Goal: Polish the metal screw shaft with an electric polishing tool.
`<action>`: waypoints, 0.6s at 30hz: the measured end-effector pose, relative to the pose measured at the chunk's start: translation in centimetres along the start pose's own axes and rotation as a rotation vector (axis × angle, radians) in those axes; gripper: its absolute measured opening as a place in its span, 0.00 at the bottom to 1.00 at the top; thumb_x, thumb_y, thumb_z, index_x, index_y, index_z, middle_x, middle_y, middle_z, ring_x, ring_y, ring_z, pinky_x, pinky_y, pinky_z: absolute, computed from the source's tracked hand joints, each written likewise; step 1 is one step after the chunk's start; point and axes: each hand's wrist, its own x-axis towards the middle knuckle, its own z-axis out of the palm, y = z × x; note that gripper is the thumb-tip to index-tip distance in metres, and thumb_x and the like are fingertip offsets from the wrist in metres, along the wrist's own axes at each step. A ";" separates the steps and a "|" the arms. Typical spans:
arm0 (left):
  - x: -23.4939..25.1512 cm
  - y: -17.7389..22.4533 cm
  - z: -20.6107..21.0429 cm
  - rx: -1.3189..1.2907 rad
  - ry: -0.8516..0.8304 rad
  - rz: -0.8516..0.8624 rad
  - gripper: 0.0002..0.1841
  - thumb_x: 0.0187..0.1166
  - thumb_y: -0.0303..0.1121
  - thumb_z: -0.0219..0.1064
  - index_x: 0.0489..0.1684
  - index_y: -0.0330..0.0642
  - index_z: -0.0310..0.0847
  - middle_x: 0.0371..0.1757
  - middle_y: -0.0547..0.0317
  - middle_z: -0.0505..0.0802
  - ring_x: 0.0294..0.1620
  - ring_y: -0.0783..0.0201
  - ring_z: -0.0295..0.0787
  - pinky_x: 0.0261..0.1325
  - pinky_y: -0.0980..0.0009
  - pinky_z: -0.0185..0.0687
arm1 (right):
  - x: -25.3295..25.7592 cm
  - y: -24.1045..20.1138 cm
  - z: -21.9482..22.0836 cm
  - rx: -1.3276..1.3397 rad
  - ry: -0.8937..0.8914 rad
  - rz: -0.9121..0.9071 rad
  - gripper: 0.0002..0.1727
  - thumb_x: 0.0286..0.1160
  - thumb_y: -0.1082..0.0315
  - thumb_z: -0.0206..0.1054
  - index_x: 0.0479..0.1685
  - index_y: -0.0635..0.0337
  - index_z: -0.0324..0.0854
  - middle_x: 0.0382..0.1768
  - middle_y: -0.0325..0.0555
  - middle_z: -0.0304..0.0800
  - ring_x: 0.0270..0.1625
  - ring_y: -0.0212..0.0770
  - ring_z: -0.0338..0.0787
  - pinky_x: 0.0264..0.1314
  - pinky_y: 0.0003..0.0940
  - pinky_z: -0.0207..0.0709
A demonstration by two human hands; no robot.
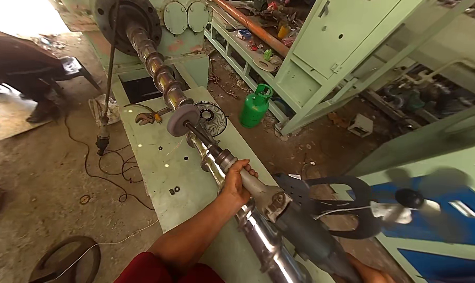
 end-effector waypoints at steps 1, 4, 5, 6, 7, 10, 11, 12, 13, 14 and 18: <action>0.1 -0.1 0.1 0.002 -0.001 -0.003 0.07 0.82 0.28 0.59 0.31 0.45 0.71 0.21 0.61 0.77 0.20 0.65 0.78 0.34 0.68 0.86 | 0.0 0.1 0.1 0.000 0.002 0.005 0.24 0.68 0.47 0.75 0.45 0.63 0.89 0.31 0.63 0.93 0.37 0.67 0.93 0.39 0.71 0.80; 0.6 -0.4 0.7 0.022 0.004 -0.013 0.07 0.82 0.27 0.59 0.31 0.45 0.71 0.21 0.61 0.78 0.20 0.65 0.78 0.35 0.68 0.85 | 0.3 0.4 0.3 0.017 -0.002 0.014 0.25 0.68 0.47 0.76 0.46 0.63 0.89 0.31 0.63 0.93 0.37 0.67 0.93 0.39 0.72 0.80; 0.9 -0.5 0.9 0.030 0.010 -0.016 0.07 0.81 0.27 0.60 0.30 0.45 0.72 0.21 0.61 0.78 0.20 0.64 0.78 0.34 0.68 0.85 | 0.3 0.5 0.4 0.029 -0.004 0.019 0.25 0.68 0.48 0.76 0.46 0.63 0.89 0.31 0.63 0.93 0.37 0.67 0.93 0.40 0.72 0.80; 1.1 -0.6 1.1 0.039 0.014 -0.014 0.07 0.81 0.27 0.60 0.31 0.45 0.71 0.21 0.60 0.78 0.20 0.64 0.78 0.34 0.67 0.86 | 0.4 0.6 0.5 0.042 -0.006 0.026 0.25 0.68 0.48 0.76 0.46 0.63 0.89 0.31 0.63 0.93 0.37 0.67 0.93 0.40 0.72 0.80; 1.5 -0.8 1.3 0.047 0.019 -0.011 0.07 0.81 0.27 0.61 0.31 0.44 0.71 0.22 0.60 0.78 0.20 0.64 0.78 0.33 0.67 0.86 | 0.5 0.6 0.6 0.056 -0.006 0.031 0.24 0.68 0.48 0.76 0.47 0.63 0.90 0.31 0.63 0.93 0.37 0.66 0.94 0.40 0.71 0.80; 2.6 -1.3 1.7 0.075 0.037 -0.004 0.06 0.79 0.27 0.63 0.33 0.44 0.72 0.22 0.59 0.78 0.20 0.63 0.78 0.32 0.67 0.86 | 0.9 0.6 1.0 0.086 0.000 0.040 0.24 0.67 0.48 0.77 0.46 0.63 0.90 0.31 0.62 0.93 0.37 0.65 0.94 0.41 0.70 0.80; 2.9 -1.3 1.8 0.086 0.043 -0.007 0.05 0.79 0.27 0.64 0.34 0.44 0.72 0.22 0.59 0.78 0.20 0.63 0.78 0.32 0.67 0.86 | 1.1 0.8 1.2 0.091 0.001 0.046 0.24 0.66 0.48 0.77 0.45 0.62 0.90 0.31 0.61 0.93 0.37 0.64 0.94 0.41 0.70 0.81; 3.3 -1.4 1.9 0.099 0.048 -0.010 0.05 0.79 0.27 0.64 0.35 0.43 0.72 0.23 0.59 0.78 0.20 0.63 0.79 0.32 0.67 0.86 | 1.3 0.9 1.4 0.099 0.005 0.052 0.24 0.66 0.48 0.78 0.45 0.62 0.90 0.31 0.61 0.93 0.37 0.64 0.94 0.41 0.70 0.81; 3.6 -1.5 2.1 0.114 0.054 -0.015 0.05 0.79 0.27 0.64 0.36 0.43 0.72 0.23 0.59 0.78 0.20 0.63 0.79 0.31 0.67 0.86 | 1.5 0.9 1.6 0.110 0.005 0.058 0.24 0.66 0.48 0.78 0.45 0.61 0.91 0.31 0.61 0.93 0.37 0.63 0.94 0.42 0.70 0.81; 3.9 -1.5 2.2 0.128 0.058 -0.019 0.05 0.78 0.28 0.64 0.37 0.43 0.72 0.23 0.59 0.78 0.20 0.63 0.79 0.31 0.67 0.86 | 1.7 1.0 1.7 0.122 0.002 0.066 0.24 0.66 0.48 0.78 0.45 0.61 0.91 0.31 0.60 0.93 0.37 0.63 0.94 0.42 0.70 0.81; 5.3 -1.8 2.5 0.178 0.068 -0.030 0.06 0.79 0.30 0.65 0.36 0.45 0.72 0.23 0.60 0.78 0.21 0.63 0.79 0.31 0.66 0.85 | 2.5 1.0 1.8 0.156 -0.022 0.097 0.25 0.66 0.46 0.78 0.45 0.61 0.91 0.32 0.60 0.93 0.39 0.62 0.94 0.44 0.69 0.81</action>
